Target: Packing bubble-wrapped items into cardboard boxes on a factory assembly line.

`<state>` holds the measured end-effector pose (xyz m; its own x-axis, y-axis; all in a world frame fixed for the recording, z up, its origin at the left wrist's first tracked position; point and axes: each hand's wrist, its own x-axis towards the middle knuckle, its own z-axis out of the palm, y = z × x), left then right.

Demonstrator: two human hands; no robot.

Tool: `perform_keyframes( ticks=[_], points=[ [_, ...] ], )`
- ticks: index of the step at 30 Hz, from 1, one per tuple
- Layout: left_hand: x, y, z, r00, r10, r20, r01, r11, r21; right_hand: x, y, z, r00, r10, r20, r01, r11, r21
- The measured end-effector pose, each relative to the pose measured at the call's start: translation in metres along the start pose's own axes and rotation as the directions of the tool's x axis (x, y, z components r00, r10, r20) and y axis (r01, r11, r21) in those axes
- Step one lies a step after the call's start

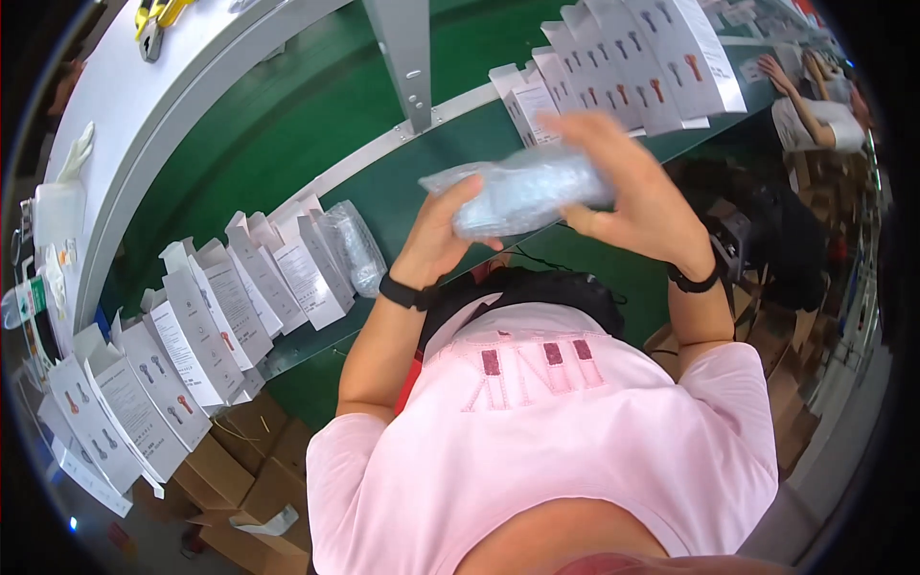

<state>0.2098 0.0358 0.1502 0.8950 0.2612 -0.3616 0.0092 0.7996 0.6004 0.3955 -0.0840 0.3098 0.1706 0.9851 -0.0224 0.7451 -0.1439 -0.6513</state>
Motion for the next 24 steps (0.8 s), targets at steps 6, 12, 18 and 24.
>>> perform_keyframes(
  ticks=[6, 12, 18, 24],
  points=[
    [-0.049, 0.002, 0.009, 0.99, 0.137, -0.021, -0.134, 0.911, -0.39, -0.042, -0.025, -0.034, 0.9, 0.013, -0.436, 0.124, 0.951, 0.283],
    [-0.088, 0.0, 0.014, 0.927, 0.35, -0.135, -0.37, 0.912, -0.176, -0.008, -0.056, 0.014, 0.917, -0.276, -0.289, 0.331, 0.929, 0.166],
    [-0.119, 0.003, 0.01, 0.523, 0.833, -0.178, -0.75, 0.55, 0.368, 0.008, -0.075, 0.033, 0.909, -0.365, -0.2, 0.397, 0.905, 0.152],
    [-0.144, 0.024, 0.024, 0.255, 0.955, 0.152, -0.711, 0.078, 0.699, 0.011, -0.087, 0.036, 0.931, -0.329, -0.157, 0.363, 0.865, 0.347]
  ],
)
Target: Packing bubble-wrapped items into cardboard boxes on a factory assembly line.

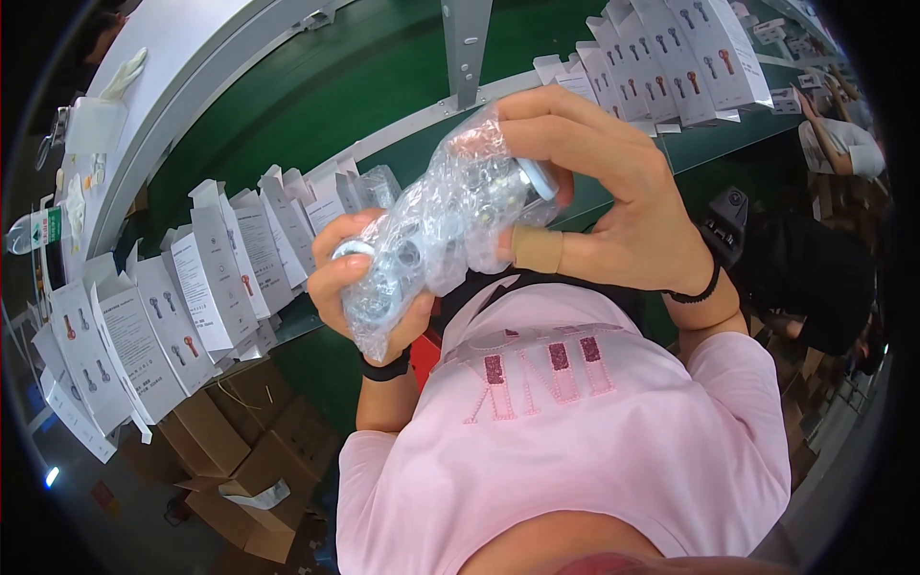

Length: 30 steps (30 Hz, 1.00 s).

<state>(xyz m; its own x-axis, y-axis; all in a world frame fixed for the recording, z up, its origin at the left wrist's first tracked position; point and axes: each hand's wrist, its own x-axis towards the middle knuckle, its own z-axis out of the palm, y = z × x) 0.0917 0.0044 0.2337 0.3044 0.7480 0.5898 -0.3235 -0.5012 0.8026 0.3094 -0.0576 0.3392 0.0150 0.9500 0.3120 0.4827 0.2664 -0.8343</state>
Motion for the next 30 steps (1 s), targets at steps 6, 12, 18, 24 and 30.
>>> perform_keyframes(
  ticks=[6, 12, 18, 24, 30],
  points=[
    [-0.002, 0.0, 0.0, 0.998, -0.039, -0.05, 0.04, 0.999, 0.016, 0.005, 0.006, 0.007, 0.986, -0.156, -0.06, 0.152, 0.986, -0.061],
    [-0.011, 0.0, 0.002, 0.9, -0.426, -0.09, 0.391, 0.882, -0.263, 0.007, 0.013, 0.015, 0.995, -0.03, -0.098, 0.024, 0.998, -0.057],
    [-0.021, -0.001, 0.024, 0.384, -0.65, 0.656, 0.236, -0.617, -0.75, 0.021, 0.03, 0.047, 0.926, -0.131, -0.354, 0.032, 0.962, -0.272],
    [-0.024, -0.006, 0.025, 0.408, -0.582, 0.703, 0.143, -0.72, -0.679, 0.023, 0.037, 0.048, 0.913, -0.21, -0.351, 0.093, 0.943, -0.321],
    [-0.028, -0.018, 0.029, 0.362, -0.642, 0.676, 0.21, -0.65, -0.73, 0.003, 0.07, 0.025, 0.817, -0.299, -0.493, 0.154, 0.937, -0.313]
  ],
)
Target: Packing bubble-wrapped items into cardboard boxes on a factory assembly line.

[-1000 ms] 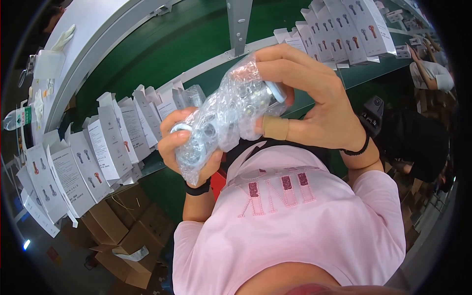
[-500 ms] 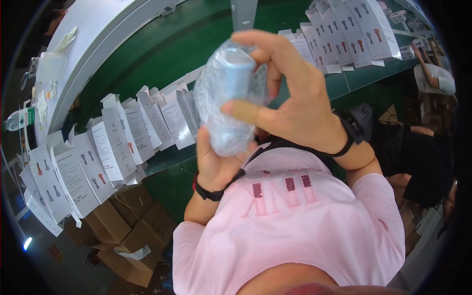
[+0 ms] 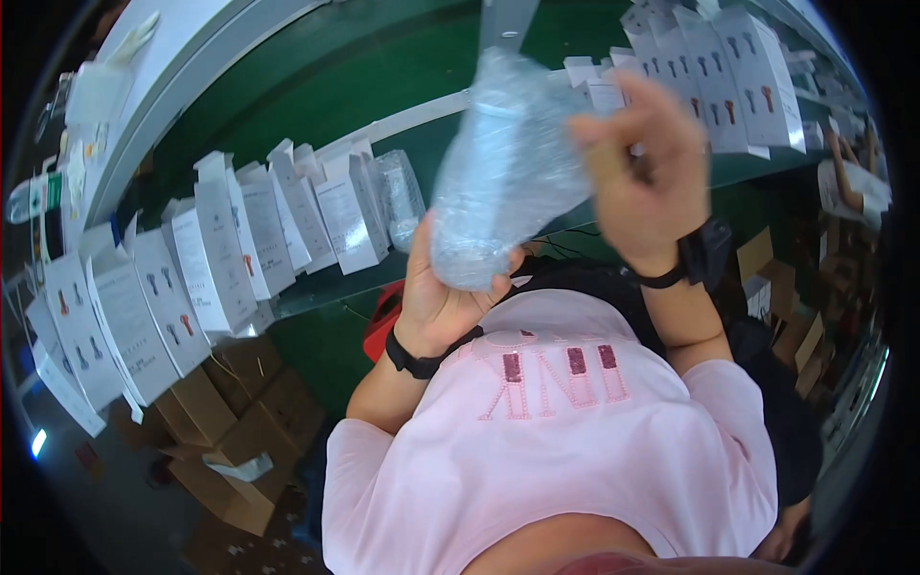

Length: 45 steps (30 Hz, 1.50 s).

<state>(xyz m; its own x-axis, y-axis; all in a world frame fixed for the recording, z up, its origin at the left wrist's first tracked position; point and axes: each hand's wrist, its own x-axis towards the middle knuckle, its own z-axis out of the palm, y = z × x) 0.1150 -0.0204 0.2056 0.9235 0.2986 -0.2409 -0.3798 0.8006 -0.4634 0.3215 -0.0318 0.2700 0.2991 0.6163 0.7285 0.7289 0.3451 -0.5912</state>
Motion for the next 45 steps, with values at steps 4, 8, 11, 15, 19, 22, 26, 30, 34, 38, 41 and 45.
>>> perform_keyframes(
  ticks=[4, 8, 11, 15, 19, 22, 26, 30, 34, 38, 41, 45],
  points=[
    [0.007, 0.008, -0.021, 0.995, -0.003, -0.098, 0.018, 0.988, 0.151, -0.01, 0.066, -0.023, 0.852, 0.493, 0.177, -0.517, 0.736, 0.438],
    [0.007, 0.014, -0.031, 0.922, 0.256, -0.291, -0.04, 0.81, 0.585, -0.045, 0.065, -0.022, 0.534, 0.268, 0.802, -0.589, 0.798, 0.126],
    [0.009, 0.032, -0.028, 0.864, 0.401, -0.303, -0.082, 0.707, 0.703, -0.031, 0.065, -0.009, 0.102, 0.494, 0.863, -0.811, 0.544, -0.216],
    [0.008, 0.067, -0.028, 0.832, 0.549, -0.075, -0.28, 0.533, 0.798, -0.022, 0.1, 0.042, 0.037, 0.373, 0.927, -0.858, 0.487, -0.162],
    [0.004, 0.072, -0.035, 0.58, 0.792, 0.19, -0.619, 0.277, 0.735, -0.019, 0.136, 0.121, -0.108, 0.345, 0.932, -0.962, 0.201, -0.186],
    [-0.008, 0.066, -0.066, 0.565, 0.757, 0.329, -0.533, 0.031, 0.845, -0.028, 0.158, 0.186, -0.168, 0.334, 0.928, -0.983, -0.123, -0.134],
    [-0.025, 0.05, -0.108, 0.811, 0.578, 0.089, -0.216, 0.156, 0.964, -0.043, 0.211, 0.296, 0.179, 0.61, 0.772, -0.867, -0.272, 0.417],
    [-0.038, 0.036, -0.157, 0.728, 0.685, -0.035, 0.076, -0.03, 0.997, -0.003, 0.299, 0.4, 0.262, 0.848, 0.461, -0.809, -0.068, 0.584],
    [-0.049, 0.035, -0.2, 0.645, 0.744, -0.174, 0.191, 0.064, 0.979, 0.046, 0.359, 0.463, 0.251, 0.963, 0.1, -0.747, 0.127, 0.652],
    [-0.049, 0.035, -0.212, 0.563, 0.764, -0.314, 0.179, 0.259, 0.949, 0.077, 0.389, 0.485, 0.374, 0.928, 0.004, -0.8, 0.32, 0.508],
    [-0.046, 0.04, -0.222, 0.571, 0.759, -0.314, 0.112, 0.306, 0.945, 0.083, 0.409, 0.493, 0.49, 0.872, -0.01, -0.796, 0.452, 0.402],
    [-0.044, 0.041, -0.23, 0.545, 0.772, -0.326, 0.134, 0.304, 0.943, 0.101, 0.429, 0.494, 0.447, 0.798, 0.405, -0.883, 0.321, 0.341]
  ],
)
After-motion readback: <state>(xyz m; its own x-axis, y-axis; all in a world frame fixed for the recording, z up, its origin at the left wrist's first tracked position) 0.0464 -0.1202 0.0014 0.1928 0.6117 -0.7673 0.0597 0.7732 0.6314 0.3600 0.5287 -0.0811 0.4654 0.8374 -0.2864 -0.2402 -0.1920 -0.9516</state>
